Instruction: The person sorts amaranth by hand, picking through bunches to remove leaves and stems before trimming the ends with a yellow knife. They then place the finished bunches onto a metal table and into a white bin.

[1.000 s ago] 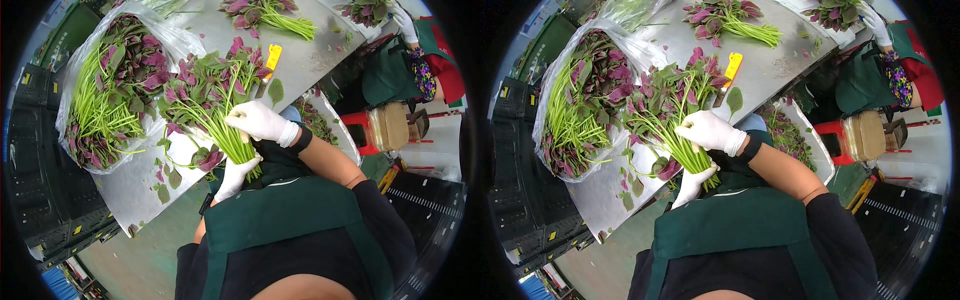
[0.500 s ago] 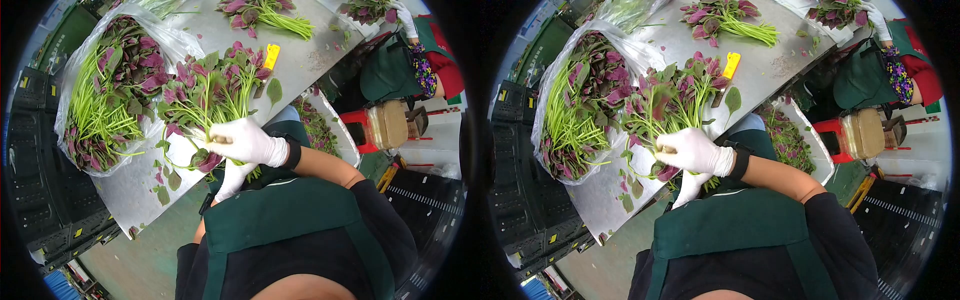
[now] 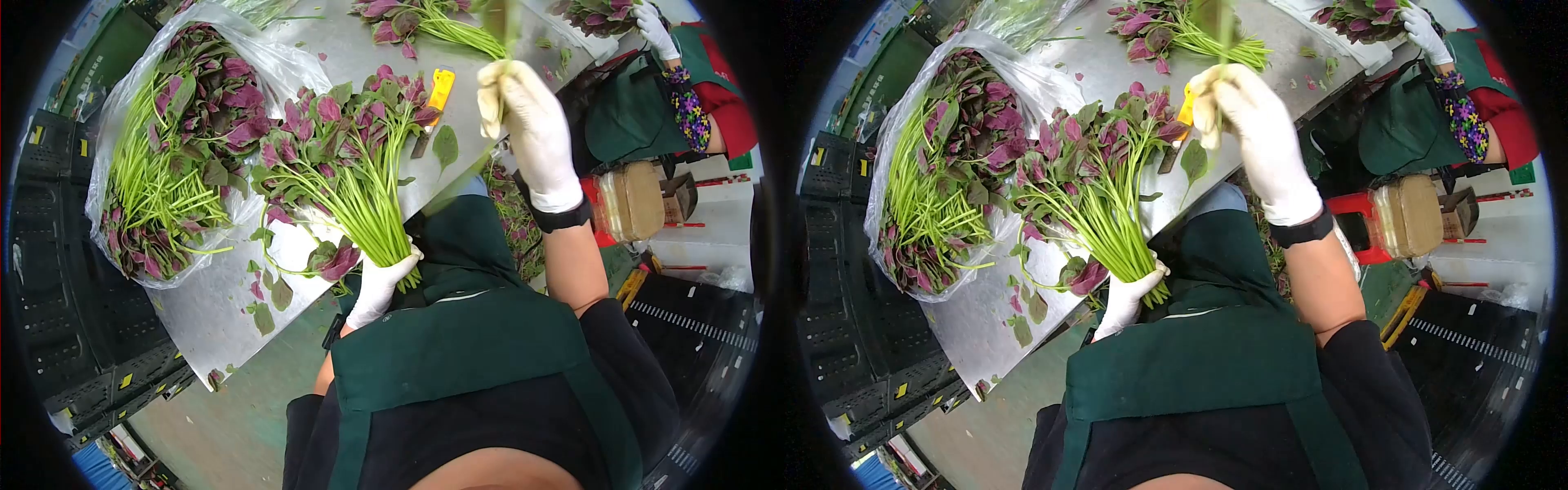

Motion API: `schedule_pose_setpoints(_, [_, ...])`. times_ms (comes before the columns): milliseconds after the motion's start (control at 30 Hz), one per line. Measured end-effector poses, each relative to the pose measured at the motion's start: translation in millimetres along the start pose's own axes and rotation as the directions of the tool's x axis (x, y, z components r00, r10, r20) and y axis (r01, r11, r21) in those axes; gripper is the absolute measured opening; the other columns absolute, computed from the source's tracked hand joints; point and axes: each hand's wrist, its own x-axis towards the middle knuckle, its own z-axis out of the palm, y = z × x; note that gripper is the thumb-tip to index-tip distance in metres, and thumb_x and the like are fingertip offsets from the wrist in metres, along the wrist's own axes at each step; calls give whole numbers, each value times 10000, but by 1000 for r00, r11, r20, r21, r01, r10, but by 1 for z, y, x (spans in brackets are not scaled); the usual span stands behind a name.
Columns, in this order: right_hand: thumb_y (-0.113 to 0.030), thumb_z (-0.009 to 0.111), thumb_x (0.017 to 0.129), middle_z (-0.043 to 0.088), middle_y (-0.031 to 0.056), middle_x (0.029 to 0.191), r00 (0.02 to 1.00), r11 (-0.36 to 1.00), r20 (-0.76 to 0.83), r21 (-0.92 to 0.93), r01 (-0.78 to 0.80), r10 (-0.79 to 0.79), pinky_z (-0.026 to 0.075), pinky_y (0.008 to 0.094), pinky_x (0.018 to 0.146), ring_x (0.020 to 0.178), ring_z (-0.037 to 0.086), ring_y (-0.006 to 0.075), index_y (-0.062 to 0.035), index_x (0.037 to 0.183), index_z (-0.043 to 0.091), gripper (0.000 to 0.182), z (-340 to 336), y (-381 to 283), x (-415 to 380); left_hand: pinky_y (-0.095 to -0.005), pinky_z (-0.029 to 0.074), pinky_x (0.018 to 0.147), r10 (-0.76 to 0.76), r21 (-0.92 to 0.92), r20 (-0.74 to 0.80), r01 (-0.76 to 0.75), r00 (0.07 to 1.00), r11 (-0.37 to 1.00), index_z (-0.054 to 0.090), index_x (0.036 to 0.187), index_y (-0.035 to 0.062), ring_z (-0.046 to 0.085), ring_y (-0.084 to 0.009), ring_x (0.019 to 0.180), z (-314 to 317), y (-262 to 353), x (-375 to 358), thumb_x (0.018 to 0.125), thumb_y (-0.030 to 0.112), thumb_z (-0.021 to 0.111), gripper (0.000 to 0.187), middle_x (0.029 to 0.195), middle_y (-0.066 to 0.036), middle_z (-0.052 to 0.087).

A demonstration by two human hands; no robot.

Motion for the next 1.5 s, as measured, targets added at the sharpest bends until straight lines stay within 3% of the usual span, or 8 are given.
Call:
schedule_pose_setpoints(167, [-248,676,872,595,12,724,989,925,102,-376,-59,104,463,258,602,620,549,102,-66,1020,626,239,38,71,-11,-308,515,835,1,19,-15,-1,1000,1000,583,1075,-18,653,-168,874,1,-2,0,805,15,712,301,909,-68,673])
schedule_pose_setpoints(267, [-277,741,798,587,65,664,959,645,221,-762,58,176,474,305,585,564,541,139,-58,1018,624,332,64,88,-32,-303,512,840,-16,56,-34,18,999,998,590,1081,-15,652,-161,888,1,-3,0,807,30,726,309,925,-67,676])
schedule_pose_setpoints(500, [-193,708,874,590,-20,707,925,935,225,-255,-249,307,417,244,571,618,505,57,2,939,673,208,45,98,-30,-347,504,858,-38,49,-12,39,999,998,535,1149,-44,651,-206,906,-4,-5,1,796,15,728,406,937,-100,668])
schedule_pose_setpoints(633, [-165,649,936,585,-56,761,775,823,334,-6,-568,537,376,216,557,608,461,43,-2,1027,683,189,28,99,-32,-353,500,869,-44,20,-17,44,999,999,540,1149,-37,648,-208,916,-2,-3,0,796,19,726,403,942,-95,669])
schedule_pose_setpoints(933, [-170,645,944,638,-23,871,868,845,198,208,-492,456,361,188,602,668,452,26,-10,1069,683,206,27,97,-40,-318,521,835,-29,-18,-51,28,998,999,591,1085,-24,663,-179,878,0,-4,0,802,9,735,319,934,-94,680])
schedule_pose_setpoints(1167, [-154,627,955,655,11,855,962,950,-130,-171,-261,241,448,219,700,765,547,58,21,974,650,177,26,114,-42,-312,520,821,-16,50,-72,20,997,999,596,1071,-19,661,-174,872,3,-2,0,805,15,735,302,942,-87,675])
schedule_pose_setpoints(1267, [-150,622,958,579,-25,779,953,958,-99,44,-283,286,410,211,633,691,484,39,-18,904,654,146,31,89,-38,-316,517,812,-18,105,-97,28,995,994,589,1062,-17,665,-177,861,4,-2,-1,787,15,742,316,920,-85,676])
schedule_pose_setpoints(1500, [-323,710,848,655,58,729,987,745,140,-666,38,75,480,304,614,646,609,163,-58,936,694,280,59,69,-23,-302,517,786,36,180,-146,-9,989,984,611,1044,-17,663,-165,844,7,-5,0,774,13,750,305,908,-75,680])
